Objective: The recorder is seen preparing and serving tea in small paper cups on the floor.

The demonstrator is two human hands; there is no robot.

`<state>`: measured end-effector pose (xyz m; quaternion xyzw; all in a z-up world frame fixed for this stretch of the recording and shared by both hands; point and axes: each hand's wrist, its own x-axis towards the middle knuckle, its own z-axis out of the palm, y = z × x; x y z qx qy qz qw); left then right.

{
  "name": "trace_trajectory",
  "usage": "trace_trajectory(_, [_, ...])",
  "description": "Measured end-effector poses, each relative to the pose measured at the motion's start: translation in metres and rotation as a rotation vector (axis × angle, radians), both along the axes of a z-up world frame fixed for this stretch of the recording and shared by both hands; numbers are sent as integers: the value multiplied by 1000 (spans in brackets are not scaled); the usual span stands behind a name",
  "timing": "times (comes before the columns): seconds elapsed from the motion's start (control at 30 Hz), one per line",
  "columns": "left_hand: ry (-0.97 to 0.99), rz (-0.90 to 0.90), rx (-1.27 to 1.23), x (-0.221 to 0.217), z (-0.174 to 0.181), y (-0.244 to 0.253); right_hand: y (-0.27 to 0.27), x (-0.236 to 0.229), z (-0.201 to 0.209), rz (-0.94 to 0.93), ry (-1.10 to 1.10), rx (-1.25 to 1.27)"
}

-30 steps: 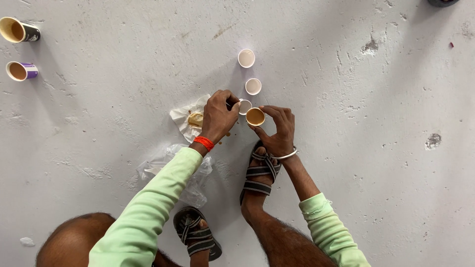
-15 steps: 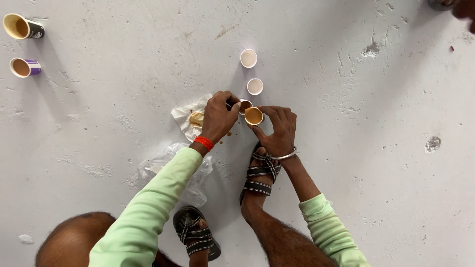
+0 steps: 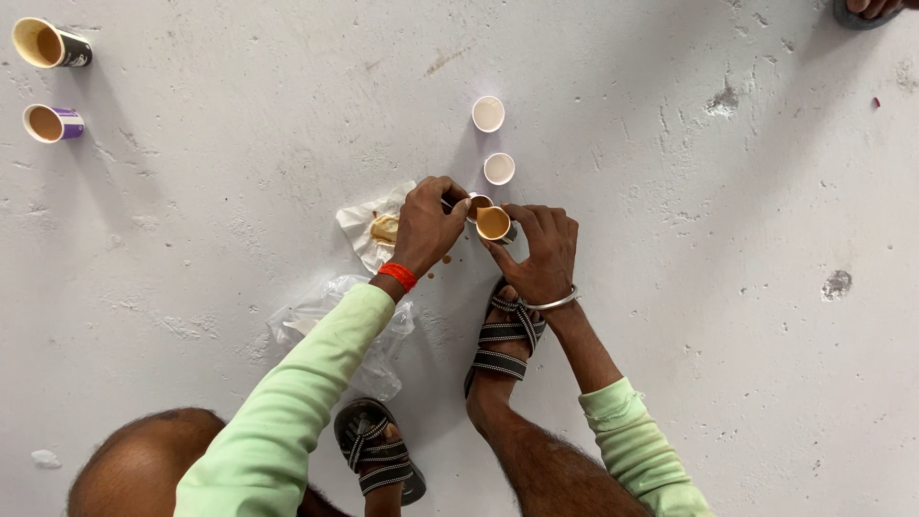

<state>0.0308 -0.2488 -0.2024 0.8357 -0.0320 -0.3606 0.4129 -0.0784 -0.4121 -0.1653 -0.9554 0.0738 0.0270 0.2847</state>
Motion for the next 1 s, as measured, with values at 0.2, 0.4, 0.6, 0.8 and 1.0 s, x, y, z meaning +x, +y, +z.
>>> trace_trajectory(0.2, [4,-6,-4,-2,-8,2,1,1,1,-3,13,5])
trace_trajectory(0.4, [4,9,-3,1,0,4,3,2,2,-8,19,8])
trace_trajectory(0.6, [3,-3,0,1,-5,7,5,3,2,-18,18,4])
trace_trajectory(0.8, [-21,18,-16,3,4,7,6,-1,-4,-35,-12,16])
trace_trajectory(1.0, [-23,7,-10,4,8,14,9,0,0,-57,-55,49])
